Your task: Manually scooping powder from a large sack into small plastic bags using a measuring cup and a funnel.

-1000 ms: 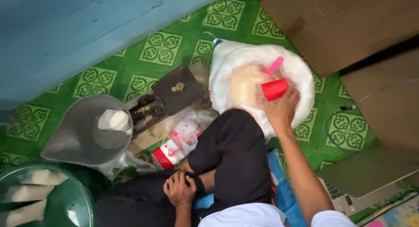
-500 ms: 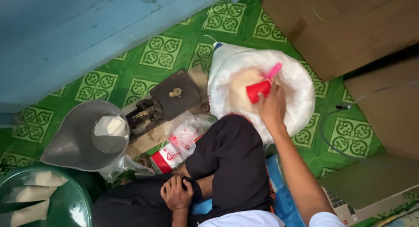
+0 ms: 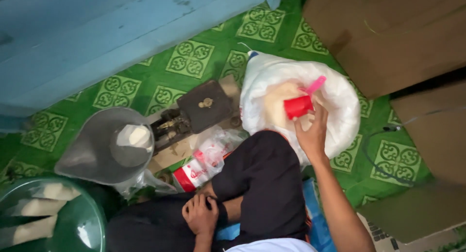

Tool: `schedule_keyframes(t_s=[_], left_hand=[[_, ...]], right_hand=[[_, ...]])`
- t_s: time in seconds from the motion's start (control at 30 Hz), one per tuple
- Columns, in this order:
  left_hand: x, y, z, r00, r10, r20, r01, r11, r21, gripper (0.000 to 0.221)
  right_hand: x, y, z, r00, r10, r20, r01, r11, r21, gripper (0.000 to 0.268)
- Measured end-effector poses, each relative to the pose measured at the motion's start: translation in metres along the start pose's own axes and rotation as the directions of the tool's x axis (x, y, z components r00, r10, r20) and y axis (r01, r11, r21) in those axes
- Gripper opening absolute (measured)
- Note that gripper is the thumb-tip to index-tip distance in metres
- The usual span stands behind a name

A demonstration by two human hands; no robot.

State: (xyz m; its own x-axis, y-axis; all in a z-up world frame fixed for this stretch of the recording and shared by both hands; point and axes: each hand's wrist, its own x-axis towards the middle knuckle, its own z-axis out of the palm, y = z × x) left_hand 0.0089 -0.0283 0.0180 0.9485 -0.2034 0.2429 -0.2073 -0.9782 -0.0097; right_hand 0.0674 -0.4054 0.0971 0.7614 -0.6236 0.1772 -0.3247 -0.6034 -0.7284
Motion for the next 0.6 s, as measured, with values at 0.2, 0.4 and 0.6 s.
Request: schedule_keyframes(t_s=[0.2, 0.4, 0.6], left_hand=[[0.006, -0.001, -0.003, 0.993, -0.110, 0.041, 0.114, 0.984, -0.135, 0.017], [0.028, -0.010, -0.033, 0.981, -0.192, 0.027, 0.179, 0.844, -0.506, 0.009], [0.083, -0.050, -0.102, 0.955, -0.268, -0.123, 0.097, 0.680, -0.727, 0.016]], right_hand=[[-0.041, -0.050, 0.009, 0.997, -0.047, -0.053, 0.055, 0.984, 0.168, 0.065], [-0.083, -0.131, 0.034, 0.978, -0.125, 0.165, 0.081, 0.964, 0.254, 0.052], [-0.096, -0.207, 0.076, 0.871, -0.290, 0.397, 0.139, 0.920, 0.367, 0.043]])
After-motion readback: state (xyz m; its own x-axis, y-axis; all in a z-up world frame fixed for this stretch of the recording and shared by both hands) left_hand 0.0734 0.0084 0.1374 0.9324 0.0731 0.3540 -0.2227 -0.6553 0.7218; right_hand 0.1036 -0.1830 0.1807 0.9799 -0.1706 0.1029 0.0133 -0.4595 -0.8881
